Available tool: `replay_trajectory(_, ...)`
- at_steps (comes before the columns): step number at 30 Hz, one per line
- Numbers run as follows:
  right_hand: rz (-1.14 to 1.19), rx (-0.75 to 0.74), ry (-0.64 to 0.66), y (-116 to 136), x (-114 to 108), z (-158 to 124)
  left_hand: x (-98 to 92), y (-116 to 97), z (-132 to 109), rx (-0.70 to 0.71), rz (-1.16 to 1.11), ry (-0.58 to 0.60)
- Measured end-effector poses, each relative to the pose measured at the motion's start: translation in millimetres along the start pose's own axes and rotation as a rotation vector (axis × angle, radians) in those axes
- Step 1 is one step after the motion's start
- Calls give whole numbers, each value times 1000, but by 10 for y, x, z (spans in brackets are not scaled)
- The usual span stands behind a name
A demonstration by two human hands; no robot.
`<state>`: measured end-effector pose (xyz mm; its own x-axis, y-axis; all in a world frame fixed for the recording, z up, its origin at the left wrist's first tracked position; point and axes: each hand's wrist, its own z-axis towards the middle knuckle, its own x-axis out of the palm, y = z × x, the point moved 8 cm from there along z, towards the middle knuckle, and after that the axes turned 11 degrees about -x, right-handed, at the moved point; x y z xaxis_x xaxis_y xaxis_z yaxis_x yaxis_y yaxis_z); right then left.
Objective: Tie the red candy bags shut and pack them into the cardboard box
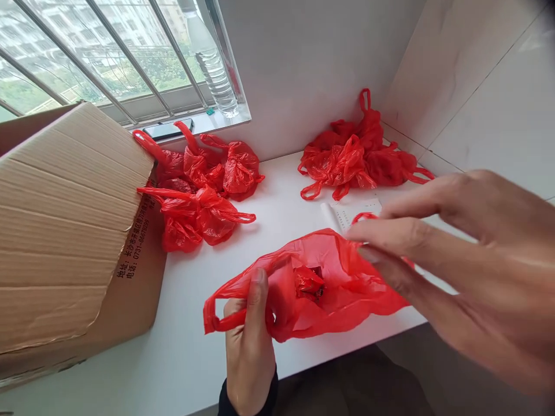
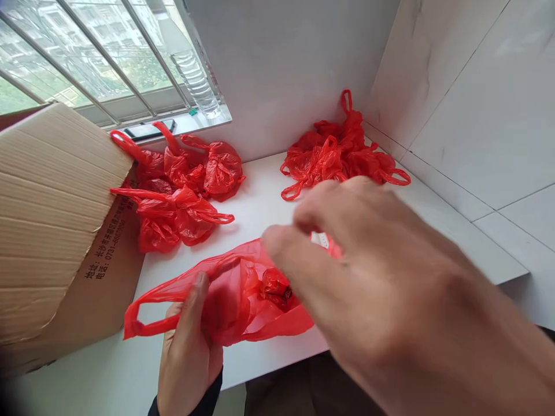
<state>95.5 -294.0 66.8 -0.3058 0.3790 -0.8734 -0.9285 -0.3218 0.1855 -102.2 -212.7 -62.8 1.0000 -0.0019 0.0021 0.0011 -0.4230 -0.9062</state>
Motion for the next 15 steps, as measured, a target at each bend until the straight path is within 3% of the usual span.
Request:
replay_trajectory(2, 122, -115, 214, 197, 353, 148, -7, 32, -12, -7, 31, 2)
replay_trajectory(4, 131, -159, 548, 256, 902, 141, -3, 58, -21, -8, 67, 25)
replay_trajectory(7, 27, -146, 706, 119, 1418, 74, -12, 97, -20, -18, 83, 44)
replay_trajectory(9, 18, -127, 714, 26, 1518, 29, -22, 107, -12, -21, 83, 42)
replay_trajectory(15, 12, -74, 685, -24, 1309, 19, 18, 55, -14, 6, 105, 70)
